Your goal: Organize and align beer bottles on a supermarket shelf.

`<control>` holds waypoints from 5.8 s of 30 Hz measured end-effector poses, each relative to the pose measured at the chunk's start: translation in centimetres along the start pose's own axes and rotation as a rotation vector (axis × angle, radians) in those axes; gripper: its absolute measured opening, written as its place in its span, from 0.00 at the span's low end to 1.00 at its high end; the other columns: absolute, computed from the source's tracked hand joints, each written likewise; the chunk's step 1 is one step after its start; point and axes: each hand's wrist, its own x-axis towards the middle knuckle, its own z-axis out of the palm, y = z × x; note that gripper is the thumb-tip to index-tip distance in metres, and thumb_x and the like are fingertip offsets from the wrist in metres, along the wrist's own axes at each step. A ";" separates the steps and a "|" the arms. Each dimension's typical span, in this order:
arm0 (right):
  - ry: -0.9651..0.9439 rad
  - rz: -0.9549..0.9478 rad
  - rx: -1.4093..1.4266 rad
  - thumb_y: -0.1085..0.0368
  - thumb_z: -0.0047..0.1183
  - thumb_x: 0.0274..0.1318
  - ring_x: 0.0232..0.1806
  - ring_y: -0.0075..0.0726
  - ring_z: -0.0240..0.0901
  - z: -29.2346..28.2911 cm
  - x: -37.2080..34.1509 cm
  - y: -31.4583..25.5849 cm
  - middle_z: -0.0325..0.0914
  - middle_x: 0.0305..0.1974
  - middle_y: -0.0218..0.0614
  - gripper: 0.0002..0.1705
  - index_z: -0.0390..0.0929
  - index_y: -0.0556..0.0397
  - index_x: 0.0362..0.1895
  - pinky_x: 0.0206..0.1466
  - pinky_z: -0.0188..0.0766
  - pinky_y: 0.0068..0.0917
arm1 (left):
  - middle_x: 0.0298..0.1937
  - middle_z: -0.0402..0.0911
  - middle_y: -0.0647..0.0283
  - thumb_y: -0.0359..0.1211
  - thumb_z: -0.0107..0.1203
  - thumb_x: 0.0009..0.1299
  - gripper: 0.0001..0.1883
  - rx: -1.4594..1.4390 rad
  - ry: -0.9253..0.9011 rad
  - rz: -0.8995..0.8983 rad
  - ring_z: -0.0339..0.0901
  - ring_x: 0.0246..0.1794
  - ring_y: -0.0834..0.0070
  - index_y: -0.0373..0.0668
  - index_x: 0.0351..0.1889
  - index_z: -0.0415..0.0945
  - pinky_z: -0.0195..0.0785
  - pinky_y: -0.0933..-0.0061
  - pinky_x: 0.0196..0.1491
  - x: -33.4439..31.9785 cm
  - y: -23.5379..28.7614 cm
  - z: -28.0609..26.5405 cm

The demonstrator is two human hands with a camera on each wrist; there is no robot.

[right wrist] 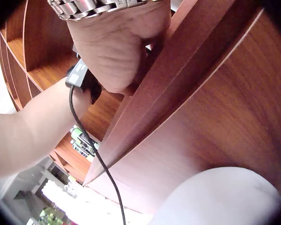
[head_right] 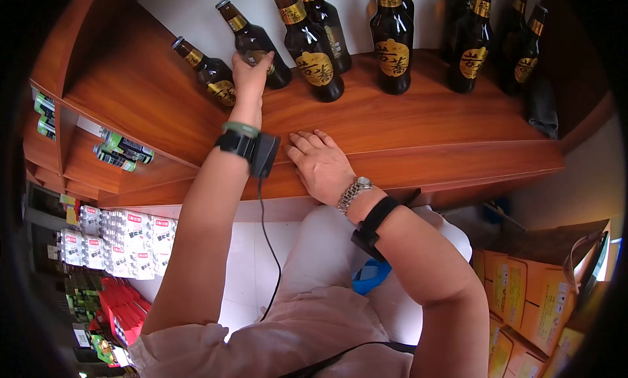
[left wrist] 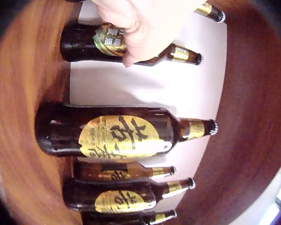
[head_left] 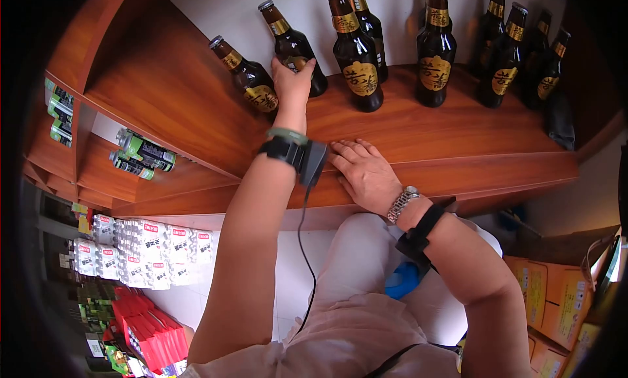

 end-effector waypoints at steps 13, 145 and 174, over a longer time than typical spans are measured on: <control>0.001 -0.004 0.005 0.68 0.59 0.57 0.71 0.48 0.64 -0.1 0.1 0.2 0.69 0.67 0.43 0.27 0.73 0.51 0.63 0.78 0.54 0.44 | 0.52 0.83 0.47 0.46 0.77 0.52 0.42 0.173 -0.093 0.034 0.82 0.53 0.55 0.30 0.58 0.71 0.72 0.60 0.58 -3.8 1.9 -3.2; 0.080 -0.014 -0.057 0.67 0.56 0.57 0.69 0.46 0.66 0.3 0.8 -0.4 0.73 0.65 0.45 0.25 0.75 0.56 0.60 0.76 0.55 0.45 | 0.60 0.74 0.60 0.21 0.63 0.68 0.22 -0.247 -0.023 0.299 0.75 0.59 0.71 0.38 0.61 0.73 0.72 0.70 0.60 -13.3 3.0 -8.0; 0.108 -0.018 -0.050 0.67 0.54 0.59 0.69 0.46 0.65 0.9 0.4 -0.2 0.72 0.65 0.44 0.24 0.75 0.57 0.61 0.76 0.55 0.44 | 0.60 0.76 0.53 0.28 0.68 0.66 0.31 -0.257 0.159 0.098 0.75 0.62 0.63 0.36 0.65 0.66 0.70 0.62 0.63 -11.1 -1.2 -8.4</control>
